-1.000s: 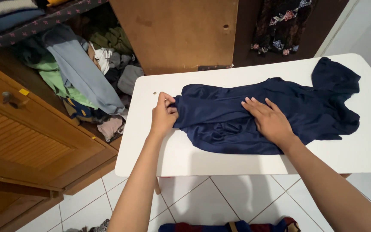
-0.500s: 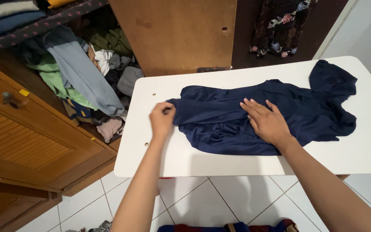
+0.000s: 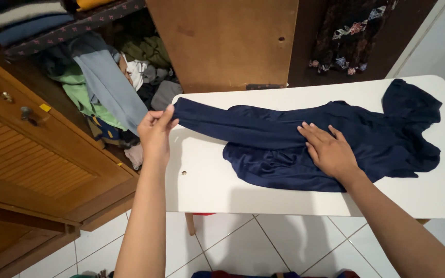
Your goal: The person folds a navy blue long-sleeve shirt on a white table. They smooth the fabric, fold the sleeves inward, fold the sides toward the center, and then fold the shirt into a compact rectangle.
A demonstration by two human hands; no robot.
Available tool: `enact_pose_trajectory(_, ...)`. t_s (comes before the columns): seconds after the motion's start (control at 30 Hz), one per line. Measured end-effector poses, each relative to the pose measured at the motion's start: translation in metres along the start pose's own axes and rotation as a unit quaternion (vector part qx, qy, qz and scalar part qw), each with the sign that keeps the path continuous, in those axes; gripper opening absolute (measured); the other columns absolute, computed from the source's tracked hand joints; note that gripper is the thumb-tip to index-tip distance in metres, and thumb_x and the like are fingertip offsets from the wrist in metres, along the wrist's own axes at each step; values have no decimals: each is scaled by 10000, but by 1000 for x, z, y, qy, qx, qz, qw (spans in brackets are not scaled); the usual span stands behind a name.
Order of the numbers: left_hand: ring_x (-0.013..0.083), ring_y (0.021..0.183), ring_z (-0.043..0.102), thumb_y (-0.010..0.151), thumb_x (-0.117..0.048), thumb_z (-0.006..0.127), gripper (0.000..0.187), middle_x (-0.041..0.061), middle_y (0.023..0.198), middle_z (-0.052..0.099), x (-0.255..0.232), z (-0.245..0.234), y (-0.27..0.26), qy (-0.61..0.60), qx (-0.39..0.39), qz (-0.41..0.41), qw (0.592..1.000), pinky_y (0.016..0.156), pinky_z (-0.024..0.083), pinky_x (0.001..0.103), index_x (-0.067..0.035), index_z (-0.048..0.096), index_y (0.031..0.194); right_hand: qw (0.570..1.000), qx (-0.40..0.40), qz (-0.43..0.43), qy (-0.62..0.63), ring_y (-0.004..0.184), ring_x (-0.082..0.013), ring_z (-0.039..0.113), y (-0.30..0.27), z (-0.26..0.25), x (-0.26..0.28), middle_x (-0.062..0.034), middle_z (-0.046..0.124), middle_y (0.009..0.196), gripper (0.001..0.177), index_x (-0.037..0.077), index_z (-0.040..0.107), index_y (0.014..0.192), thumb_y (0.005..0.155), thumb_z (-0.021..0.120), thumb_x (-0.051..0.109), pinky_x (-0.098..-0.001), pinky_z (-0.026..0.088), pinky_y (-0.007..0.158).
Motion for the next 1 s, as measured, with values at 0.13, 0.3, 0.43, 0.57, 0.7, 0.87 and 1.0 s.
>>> enact_pose_trajectory(0.13, 138, 695, 665, 963, -226, 756, 264, 53, 772, 608, 12, -11, 2, -89, -45, -27, 995, 763, 679, 296, -58, 585, 850, 1000, 4, 4, 13, 1499, -47, 369, 1, -2, 0, 149, 453, 1600, 454, 368, 448, 1522, 1072, 389, 368, -440, 249, 1261)
enact_pose_trajectory(0.3, 150, 772, 653, 962, -141, 739, 274, 22, 883, 556, 18, -10, -16, -91, -26, -60, 994, 856, 671, 416, -74, 497, 1070, 1000, 3, 4, 13, 1499, -57, 380, 1, -1, 0, 134, 460, 1602, 457, 353, 461, 1521, 1067, 406, 364, -445, 262, 1261)
enact_pose_trajectory(0.43, 170, 818, 662, 851, 56, 691, 325, 74, 898, 577, 8, -19, -22, 16, 24, -15, 999, 851, 667, 380, -32, 573, 1141, 1000, 2, 3, 12, 1499, -54, 384, 1, -2, 1, 135, 475, 1591, 453, 355, 469, 1513, 1063, 416, 369, -442, 272, 1261)
enact_pose_trajectory(0.57, 112, 749, 600, 759, -49, 740, 257, 24, 840, 601, 16, -34, -18, 284, 42, 4, 958, 738, 633, 289, -214, 800, 946, 1000, 2, 5, 6, 1498, -51, 384, 1, -1, 1, 140, 467, 1597, 457, 355, 464, 1521, 1068, 406, 370, -440, 267, 1266)
enact_pose_trajectory(0.7, 107, 697, 515, 623, -152, 937, 282, -21, 797, 465, 58, -51, -7, 406, 20, -4, 914, 608, 514, 250, -177, 771, 850, 1000, 10, 10, 15, 1500, -54, 382, 0, -5, 2, 144, 471, 1592, 454, 362, 472, 1510, 1060, 413, 367, -444, 262, 1269)
enact_pose_trajectory(0.87, 176, 488, 685, 783, -226, 884, 175, 39, 753, 538, 83, -63, -5, 379, 2, -10, 925, 504, 583, 242, -124, 746, 752, 1000, 3, 12, 14, 1494, -49, 393, 1, -4, 2, 136, 488, 1582, 444, 359, 486, 1501, 1061, 423, 364, -433, 266, 1268)
enact_pose_trajectory(1.0, 270, 499, 695, 841, -266, 847, 115, 138, 936, 545, 113, -75, 6, 366, -10, -1, 931, 458, 602, 281, -157, 808, 838, 1000, -6, 9, 10, 1492, -51, 400, 1, 0, 1, 127, 496, 1579, 440, 352, 494, 1499, 1066, 417, 369, -430, 265, 1271)
Point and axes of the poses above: each hand's wrist, its own y-axis towards the middle knuckle, its own z-axis out of the palm, x = y × z, the point moved 2 cm from there along y, towards the middle knuckle
